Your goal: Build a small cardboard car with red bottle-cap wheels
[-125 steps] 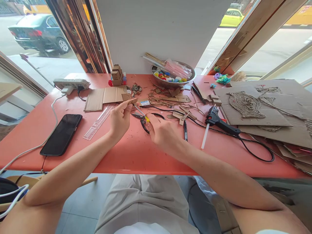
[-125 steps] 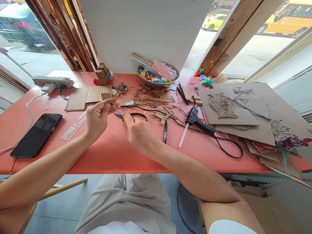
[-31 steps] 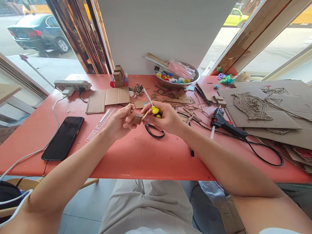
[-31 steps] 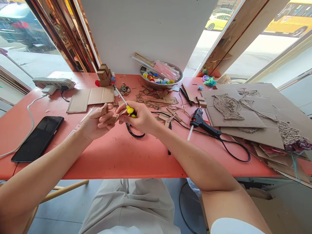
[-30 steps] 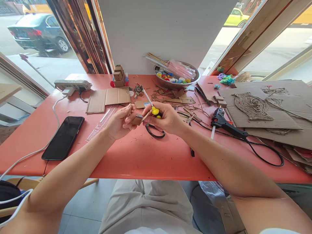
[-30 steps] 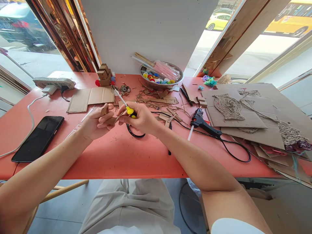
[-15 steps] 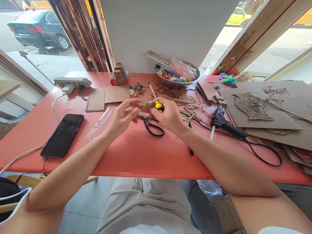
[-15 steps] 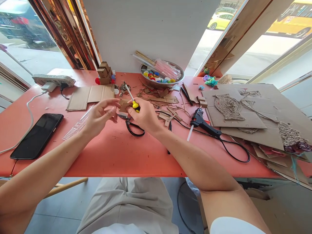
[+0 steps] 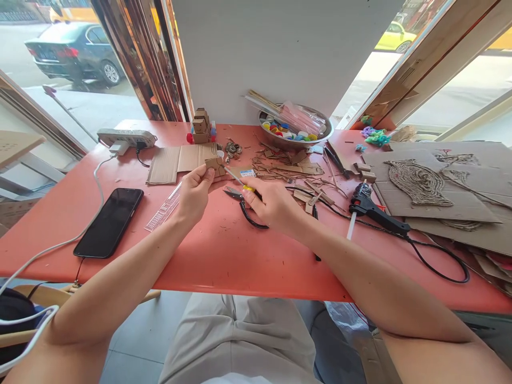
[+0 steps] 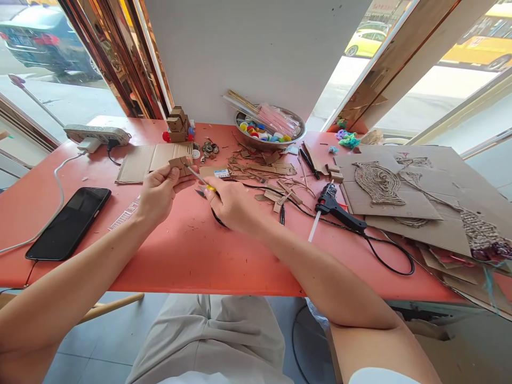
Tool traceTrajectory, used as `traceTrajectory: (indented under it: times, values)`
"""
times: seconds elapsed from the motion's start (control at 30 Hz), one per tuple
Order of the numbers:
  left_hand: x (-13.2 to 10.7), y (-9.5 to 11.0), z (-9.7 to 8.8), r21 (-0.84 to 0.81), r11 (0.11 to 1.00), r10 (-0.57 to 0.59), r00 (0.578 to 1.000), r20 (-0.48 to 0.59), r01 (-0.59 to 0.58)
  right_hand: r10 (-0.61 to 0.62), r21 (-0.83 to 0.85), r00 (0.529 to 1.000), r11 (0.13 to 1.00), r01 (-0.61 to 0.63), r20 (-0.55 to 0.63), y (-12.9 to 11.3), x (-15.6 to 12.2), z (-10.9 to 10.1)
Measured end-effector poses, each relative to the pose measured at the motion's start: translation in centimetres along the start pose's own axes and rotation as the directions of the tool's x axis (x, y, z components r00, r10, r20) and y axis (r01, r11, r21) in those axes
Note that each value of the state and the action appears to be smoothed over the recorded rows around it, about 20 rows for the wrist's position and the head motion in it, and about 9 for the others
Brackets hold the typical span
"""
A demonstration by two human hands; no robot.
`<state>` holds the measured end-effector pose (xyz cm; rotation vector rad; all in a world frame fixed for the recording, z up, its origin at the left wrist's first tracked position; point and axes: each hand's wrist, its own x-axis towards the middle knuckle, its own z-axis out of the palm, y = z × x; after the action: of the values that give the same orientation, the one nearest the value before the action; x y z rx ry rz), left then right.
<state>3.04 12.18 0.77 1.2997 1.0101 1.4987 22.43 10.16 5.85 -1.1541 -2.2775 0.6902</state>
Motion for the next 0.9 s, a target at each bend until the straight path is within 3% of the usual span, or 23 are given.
traceTrajectory:
  times: [0.2,0.33,0.5,0.9]
  values:
    - [-0.4,0.1,0.1,0.107,0.993,0.056,0.998,0.001,-0.056,0.103,-0.163,0.992,0.983,-0.090,0.070,-1.3,-0.1,0.6]
    - [-1.1,0.3,0.6,0.231,0.963,0.133,0.990,0.044,-0.140,0.201,-0.396,0.971,0.908,-0.134,0.133,-2.8,-0.2,0.2]
    - [-1.5,0.3,1.5,0.338,0.916,0.207,0.976,0.071,-0.218,0.305,-0.542,0.931,0.826,-0.153,0.201,-4.2,0.1,0.0]
    - [-1.4,0.6,1.0,0.461,0.832,0.310,0.948,0.074,-0.308,0.282,-0.609,0.935,0.787,-0.097,0.215,-5.0,0.1,0.1]
